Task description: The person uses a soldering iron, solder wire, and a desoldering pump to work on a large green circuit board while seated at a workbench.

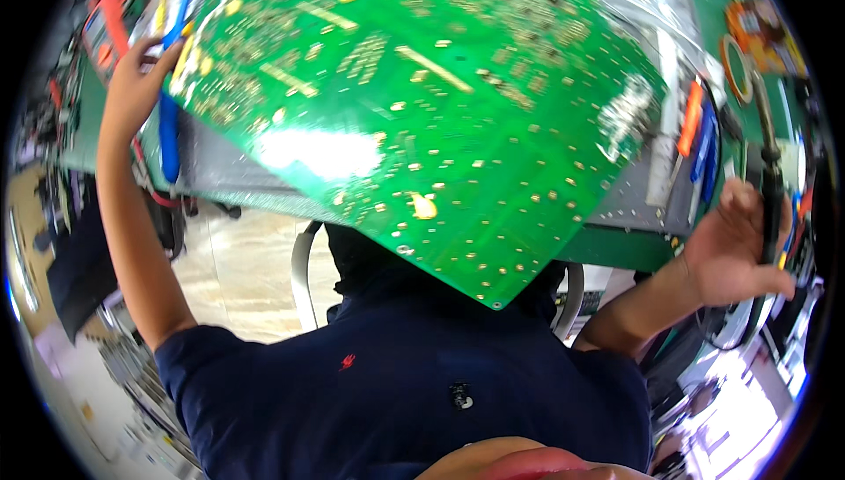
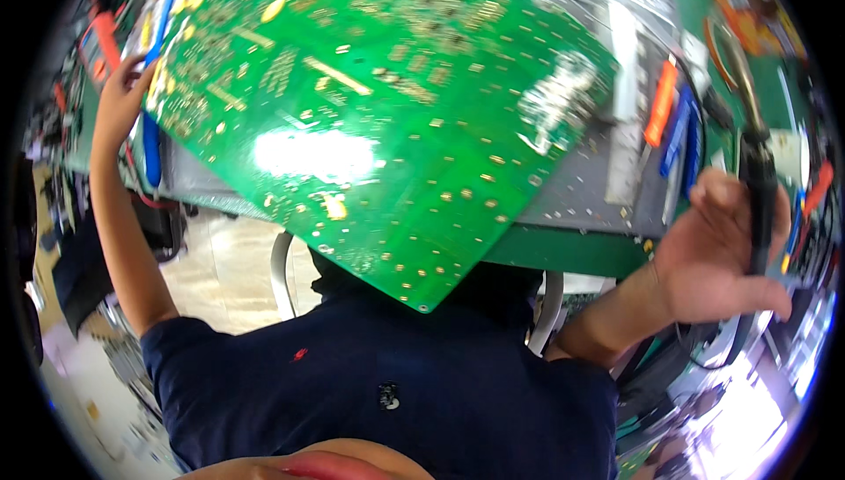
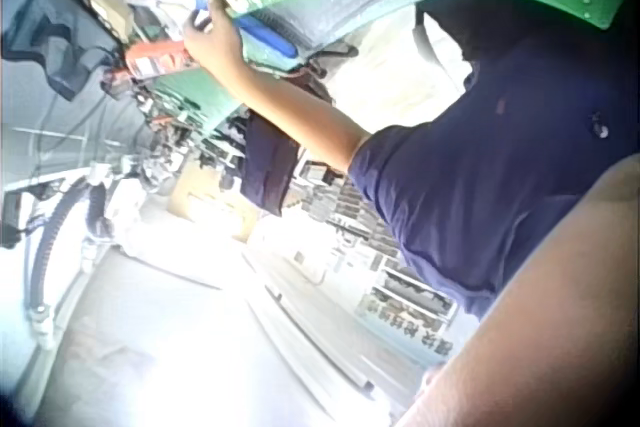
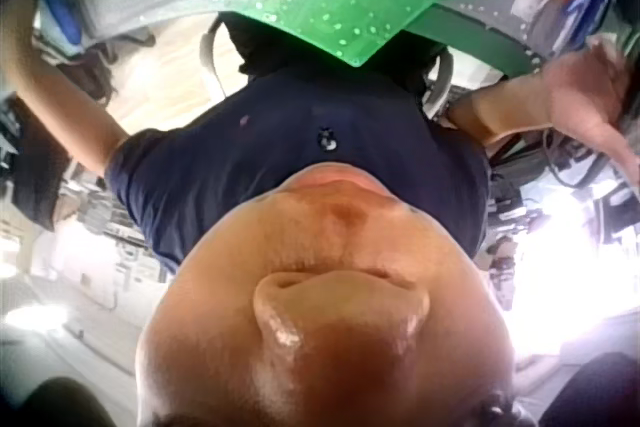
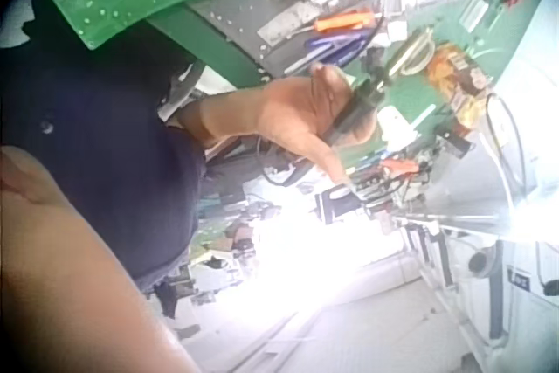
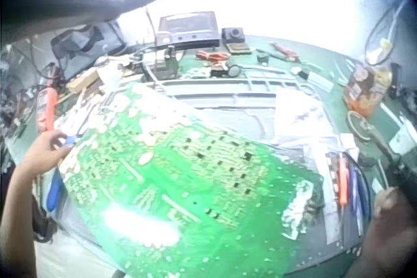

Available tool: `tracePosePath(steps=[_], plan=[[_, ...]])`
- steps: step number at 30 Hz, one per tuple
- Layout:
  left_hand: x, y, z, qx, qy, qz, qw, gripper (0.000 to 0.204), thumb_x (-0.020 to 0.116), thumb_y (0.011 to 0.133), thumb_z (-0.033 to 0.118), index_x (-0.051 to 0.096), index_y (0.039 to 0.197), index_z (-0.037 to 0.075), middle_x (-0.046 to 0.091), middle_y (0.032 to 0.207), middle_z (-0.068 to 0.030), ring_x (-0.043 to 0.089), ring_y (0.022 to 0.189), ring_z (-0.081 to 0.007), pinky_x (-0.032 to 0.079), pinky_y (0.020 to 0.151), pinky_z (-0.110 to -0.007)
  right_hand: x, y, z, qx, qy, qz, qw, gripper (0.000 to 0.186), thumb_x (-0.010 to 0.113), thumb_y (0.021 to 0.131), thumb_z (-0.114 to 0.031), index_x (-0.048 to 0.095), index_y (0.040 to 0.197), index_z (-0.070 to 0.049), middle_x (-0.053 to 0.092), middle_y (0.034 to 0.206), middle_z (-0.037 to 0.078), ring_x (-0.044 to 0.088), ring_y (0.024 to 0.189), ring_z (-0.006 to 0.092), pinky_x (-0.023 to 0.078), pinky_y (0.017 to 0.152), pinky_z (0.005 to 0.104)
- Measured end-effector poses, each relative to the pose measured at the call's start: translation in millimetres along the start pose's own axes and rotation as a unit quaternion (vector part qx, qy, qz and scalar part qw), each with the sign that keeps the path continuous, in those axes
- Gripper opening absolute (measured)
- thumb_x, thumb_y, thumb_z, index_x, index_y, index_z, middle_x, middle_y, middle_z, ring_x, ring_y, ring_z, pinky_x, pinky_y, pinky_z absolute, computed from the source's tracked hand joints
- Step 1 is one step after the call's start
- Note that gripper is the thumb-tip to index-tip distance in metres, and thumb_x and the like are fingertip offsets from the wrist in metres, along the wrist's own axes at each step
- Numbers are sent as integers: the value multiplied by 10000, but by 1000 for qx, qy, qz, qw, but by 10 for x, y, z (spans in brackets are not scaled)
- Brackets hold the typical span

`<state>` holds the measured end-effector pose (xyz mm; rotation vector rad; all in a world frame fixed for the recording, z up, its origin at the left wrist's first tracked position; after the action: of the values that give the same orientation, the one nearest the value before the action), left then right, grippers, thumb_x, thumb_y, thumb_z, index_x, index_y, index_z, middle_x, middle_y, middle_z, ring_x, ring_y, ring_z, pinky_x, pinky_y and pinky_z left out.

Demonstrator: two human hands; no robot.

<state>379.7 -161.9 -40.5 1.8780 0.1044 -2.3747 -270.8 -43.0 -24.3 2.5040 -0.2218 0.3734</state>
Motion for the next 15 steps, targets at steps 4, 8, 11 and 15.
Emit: tracePosePath(steps=[4,8,11,15], plan=[[-91,25,31,-32,7,-23,999,468,643,855,389,583,1150,31,617,877,-69,568,761,-124,470,669,-259,165,48,-18,-17,6,-61,998,977,271,791,-797,512,1209,52,649,812,191,563,649,252,429,600,326],[-491,-144,1091,133,2,161,978,278,616,896,222,625,1093,26,647,983,-56,590,865,-122,468,768,-263,118,43,-47,-29,-15,-48,998,991,268,778,-809,520,1196,53,635,777,172,558,638,241,422,588,321],[-462,-535,2333,281,-74,160,943,181,608,892,115,647,1036,13,655,1019,-45,594,893,-116,464,803,-256,23,29,-14,-6,-43,-11,999,974,306,768,-809,541,1198,33,600,774,121,517,688,212,370,650,336],[35,-732,3663,511,-48,16,858,179,600,857,38,618,1029,-10,620,1045,-101,581,970,-203,433,842,-290,-149,59,-34,38,-42,-13,998,874,342,826,-738,555,1206,20,580,812,92,477,741,191,343,719,354]])
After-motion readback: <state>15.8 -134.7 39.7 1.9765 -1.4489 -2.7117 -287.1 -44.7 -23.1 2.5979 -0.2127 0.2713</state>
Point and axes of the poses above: each hand's wrist, its own y-axis towards the middle knuckle, its own x-axis out of the palm, z = x × y, the point moved 8 cm from there along y, towards the middle knuckle
